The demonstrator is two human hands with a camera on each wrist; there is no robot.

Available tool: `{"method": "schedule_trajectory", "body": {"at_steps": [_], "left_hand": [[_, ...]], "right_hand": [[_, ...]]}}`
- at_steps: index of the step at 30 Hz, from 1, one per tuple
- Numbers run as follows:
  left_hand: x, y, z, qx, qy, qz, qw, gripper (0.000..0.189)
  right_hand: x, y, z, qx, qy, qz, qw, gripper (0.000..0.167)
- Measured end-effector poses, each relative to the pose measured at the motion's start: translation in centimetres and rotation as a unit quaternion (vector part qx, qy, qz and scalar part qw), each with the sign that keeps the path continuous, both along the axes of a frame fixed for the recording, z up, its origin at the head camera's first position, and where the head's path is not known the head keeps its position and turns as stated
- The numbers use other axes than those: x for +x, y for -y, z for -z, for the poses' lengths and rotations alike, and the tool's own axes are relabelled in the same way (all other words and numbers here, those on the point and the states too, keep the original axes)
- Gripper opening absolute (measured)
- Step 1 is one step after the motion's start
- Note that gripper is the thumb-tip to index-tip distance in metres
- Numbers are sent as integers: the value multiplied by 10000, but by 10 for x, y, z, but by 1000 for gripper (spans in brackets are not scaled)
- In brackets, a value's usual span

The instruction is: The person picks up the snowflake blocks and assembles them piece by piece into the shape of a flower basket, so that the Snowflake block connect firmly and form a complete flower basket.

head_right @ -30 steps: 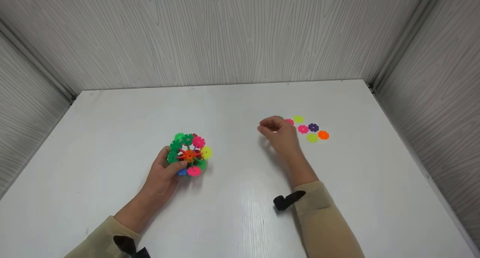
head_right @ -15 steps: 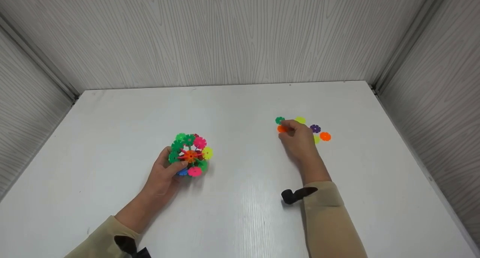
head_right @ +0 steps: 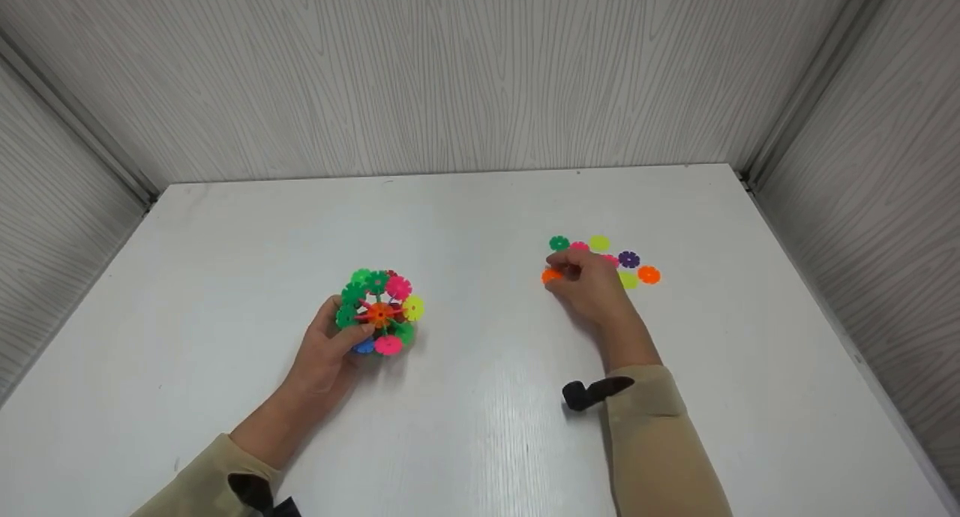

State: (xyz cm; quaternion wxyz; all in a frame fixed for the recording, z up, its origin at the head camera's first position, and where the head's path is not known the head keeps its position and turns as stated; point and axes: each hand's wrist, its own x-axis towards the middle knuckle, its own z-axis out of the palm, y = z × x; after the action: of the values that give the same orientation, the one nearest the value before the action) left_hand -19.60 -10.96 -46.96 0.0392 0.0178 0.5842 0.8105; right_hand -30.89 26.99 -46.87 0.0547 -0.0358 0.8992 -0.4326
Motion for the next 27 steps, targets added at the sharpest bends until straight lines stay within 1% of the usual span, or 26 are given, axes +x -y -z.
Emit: {"method": "schedule_trajectory", "body": {"at_steps": [4, 7, 10, 13, 16, 21, 23, 27], "left_hand": [[1, 0, -1, -81, 2, -29, 10000, 44], [1, 0, -1, -132, 33, -74, 9999, 42], [1, 0, 0, -151, 51, -114, 9998, 41], [0, 0, 1, -164, 58, -138, 9998, 41], [0, 1, 1, -239, 35, -187, 9995, 40], [0, -1, 0, -44, 50, -254, 9997, 40], [0, -1, -1, 39, 86, -281, 9996, 40], [0, -2, -1, 25, 113, -342, 9993, 42]], "right_hand": [[3, 9, -2, 14, 37, -66, 10000, 32], [8, 22, -5, -79, 74, -153, 9998, 29], [13, 39, -7, -362, 116, -302, 9988, 28], [20, 59, -10, -704, 126, -534, 9960, 28], [29, 81, -13, -1090, 164, -872, 9901, 29], [47, 114, -16, -1843, 432, -1312, 9731, 27], [53, 123, -16, -2083, 501, -1385, 9669, 24], [61, 136, -13, -2369, 491, -1383, 9604, 19]]}}
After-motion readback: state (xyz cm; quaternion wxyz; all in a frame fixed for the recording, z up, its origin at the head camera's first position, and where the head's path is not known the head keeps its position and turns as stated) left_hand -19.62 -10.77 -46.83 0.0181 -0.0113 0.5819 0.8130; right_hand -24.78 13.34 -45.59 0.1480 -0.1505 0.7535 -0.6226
